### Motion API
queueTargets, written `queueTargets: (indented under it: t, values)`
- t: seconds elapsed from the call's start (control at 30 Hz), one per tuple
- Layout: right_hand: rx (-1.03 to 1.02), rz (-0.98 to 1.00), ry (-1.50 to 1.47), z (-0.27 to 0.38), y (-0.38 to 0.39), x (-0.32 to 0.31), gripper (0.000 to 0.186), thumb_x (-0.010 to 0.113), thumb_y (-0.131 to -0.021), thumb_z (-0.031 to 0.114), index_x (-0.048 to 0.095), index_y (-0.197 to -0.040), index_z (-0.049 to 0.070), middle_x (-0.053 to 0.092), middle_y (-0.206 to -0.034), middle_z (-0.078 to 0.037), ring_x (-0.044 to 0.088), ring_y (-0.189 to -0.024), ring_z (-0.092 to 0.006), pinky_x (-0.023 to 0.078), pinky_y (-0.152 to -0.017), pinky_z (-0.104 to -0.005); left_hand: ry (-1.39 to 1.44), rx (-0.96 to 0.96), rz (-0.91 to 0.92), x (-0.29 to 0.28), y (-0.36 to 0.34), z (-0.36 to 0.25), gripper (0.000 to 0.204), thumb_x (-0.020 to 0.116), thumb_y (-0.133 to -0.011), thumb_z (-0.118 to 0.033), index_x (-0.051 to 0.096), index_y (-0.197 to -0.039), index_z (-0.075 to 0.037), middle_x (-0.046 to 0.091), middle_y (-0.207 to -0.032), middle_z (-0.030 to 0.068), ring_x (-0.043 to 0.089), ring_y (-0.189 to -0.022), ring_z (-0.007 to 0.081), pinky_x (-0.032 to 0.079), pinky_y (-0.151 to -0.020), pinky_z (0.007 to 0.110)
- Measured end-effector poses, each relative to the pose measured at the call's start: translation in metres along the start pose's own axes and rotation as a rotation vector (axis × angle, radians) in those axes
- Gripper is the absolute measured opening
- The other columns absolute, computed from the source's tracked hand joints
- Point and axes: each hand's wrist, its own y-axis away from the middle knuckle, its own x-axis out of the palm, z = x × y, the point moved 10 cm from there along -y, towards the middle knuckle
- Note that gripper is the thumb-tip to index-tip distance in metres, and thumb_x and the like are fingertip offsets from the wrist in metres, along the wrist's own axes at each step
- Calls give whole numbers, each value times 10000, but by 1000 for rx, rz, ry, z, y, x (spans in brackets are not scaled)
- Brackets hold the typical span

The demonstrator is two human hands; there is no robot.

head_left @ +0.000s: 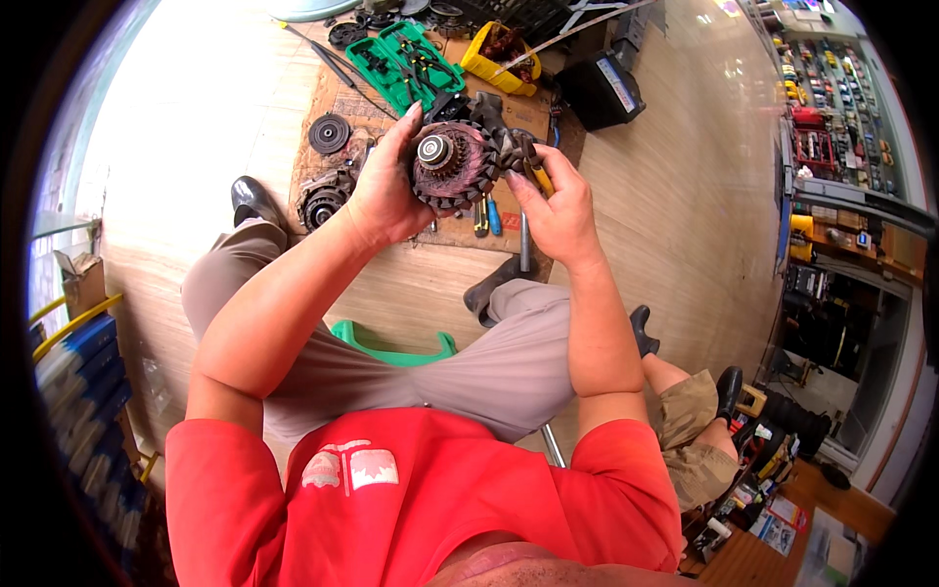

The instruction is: The person cleans and reassembles internal components of an alternator by hand and using pliers.

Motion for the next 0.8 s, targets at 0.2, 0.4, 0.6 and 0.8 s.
queueTargets:
  t: [0.2,0.4,0.6,0.8]
  values:
    - [31,7,1,-2,1,1,315,694,-809,108,581,-1074,-19,630,-977,-195,624,-909,-352,489,-807,-375,-100,16,-14,-5,-1,1,562,345,-983,-529,609,-1167,-69,665,-1107,78,639,-996,202,518,-845,362]
    - [38,-3,22,-2,2,-3,311,696,-812,114,584,-1069,-21,632,-980,-193,630,-907,-345,489,-811,-374,-163,54,-162,-7,0,0,531,331,-990,-519,587,-1182,-95,675,-1087,56,651,-943,174,518,-682,321]
    - [258,45,-59,-29,6,1,270,643,-894,199,580,-1057,-7,634,-959,-156,646,-827,-254,507,-703,-338,-241,100,-177,-13,0,-6,494,311,-1003,-493,573,-1183,-115,677,-1088,41,655,-928,168,516,-646,327]
    - [626,271,-774,-31,29,32,323,426,-1016,287,490,-1185,20,619,-954,-113,640,-768,-223,547,-629,-348,-225,119,-278,-22,-1,-8,477,302,-1009,-471,562,-1202,-121,673,-1097,48,649,-954,168,529,-685,343]
